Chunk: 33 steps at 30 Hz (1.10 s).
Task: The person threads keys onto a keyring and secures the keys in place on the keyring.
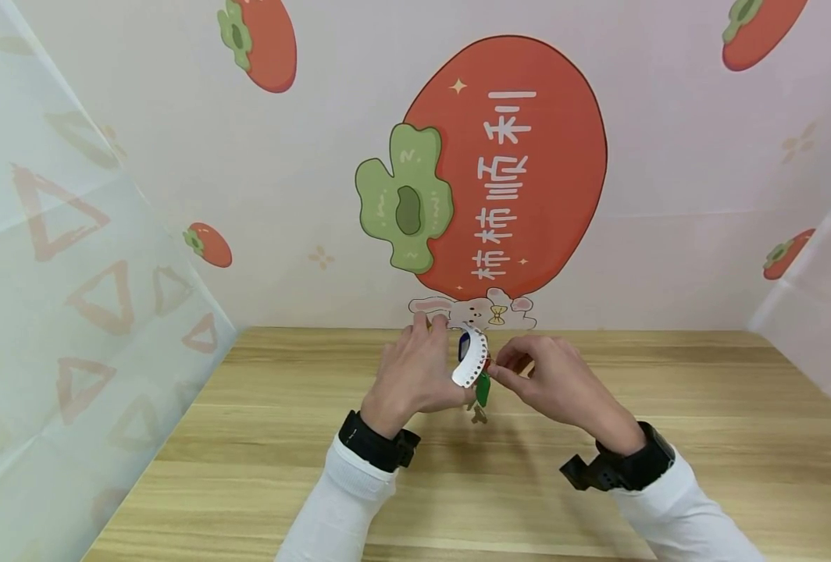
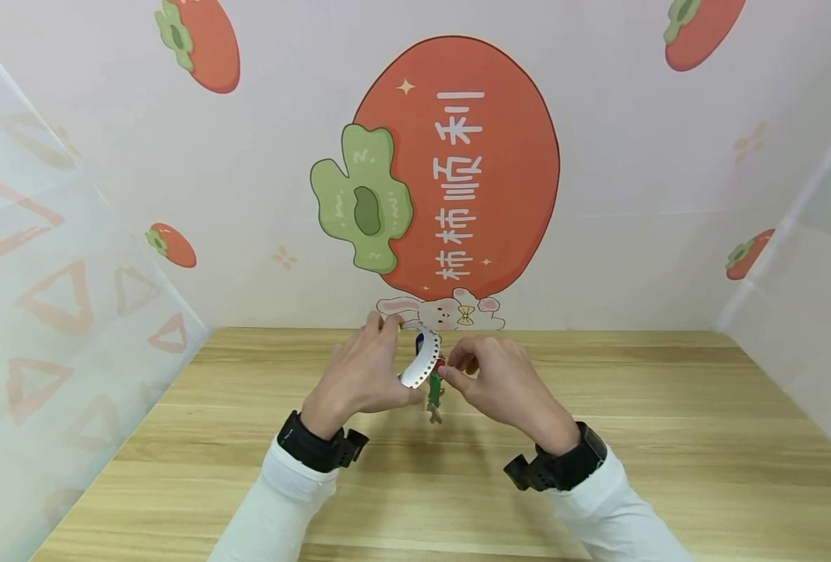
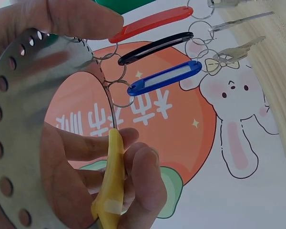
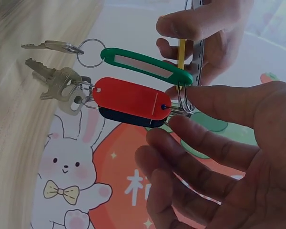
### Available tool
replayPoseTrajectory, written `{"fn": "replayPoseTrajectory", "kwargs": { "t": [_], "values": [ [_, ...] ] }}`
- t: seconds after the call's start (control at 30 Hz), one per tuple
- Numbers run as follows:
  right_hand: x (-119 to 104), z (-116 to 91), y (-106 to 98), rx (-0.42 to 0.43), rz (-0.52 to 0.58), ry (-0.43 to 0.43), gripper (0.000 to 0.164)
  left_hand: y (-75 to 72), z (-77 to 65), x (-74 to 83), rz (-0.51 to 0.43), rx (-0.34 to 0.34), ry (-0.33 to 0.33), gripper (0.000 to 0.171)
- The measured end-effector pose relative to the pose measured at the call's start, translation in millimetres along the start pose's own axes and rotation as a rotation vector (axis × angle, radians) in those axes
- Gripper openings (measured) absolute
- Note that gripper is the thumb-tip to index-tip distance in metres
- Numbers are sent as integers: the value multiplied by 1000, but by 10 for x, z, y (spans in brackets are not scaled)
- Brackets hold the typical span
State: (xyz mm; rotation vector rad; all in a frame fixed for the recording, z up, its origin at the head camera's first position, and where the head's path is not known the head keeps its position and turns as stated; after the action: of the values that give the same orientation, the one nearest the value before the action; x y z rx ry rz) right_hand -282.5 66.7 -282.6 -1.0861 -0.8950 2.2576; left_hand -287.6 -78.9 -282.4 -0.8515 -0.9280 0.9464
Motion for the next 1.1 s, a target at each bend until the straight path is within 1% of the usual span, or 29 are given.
{"fn": "replayPoseTrajectory", "kwargs": {
  "t": [0.4,0.63,0.93,1.1],
  "values": [
    [8,-1,-13,-67,86,7,4,2,2,19,9,7,14,91],
    [-7,8,-21,-72,83,-4,4,14,0,18,-1,-11,3,99],
    [3,6,-9,-82,99,-10,5,-1,-9,32,5,-1,12,96],
    [16,3,11,-87,105,2,6,2,-11,38,7,-8,16,98]
  ]
}}
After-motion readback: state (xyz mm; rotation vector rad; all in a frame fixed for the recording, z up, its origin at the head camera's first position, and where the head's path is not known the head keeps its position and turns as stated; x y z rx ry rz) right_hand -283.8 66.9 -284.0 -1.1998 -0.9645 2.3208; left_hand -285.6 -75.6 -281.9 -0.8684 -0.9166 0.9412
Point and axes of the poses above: each hand's wrist, its own z-axis towards the middle knuckle, its own y-axis out of the palm, x = y × z, the point moved 9 cm from there along z, towards the middle knuckle, and after that the axes turned 9 degrees about x, right-handed, at the moved point
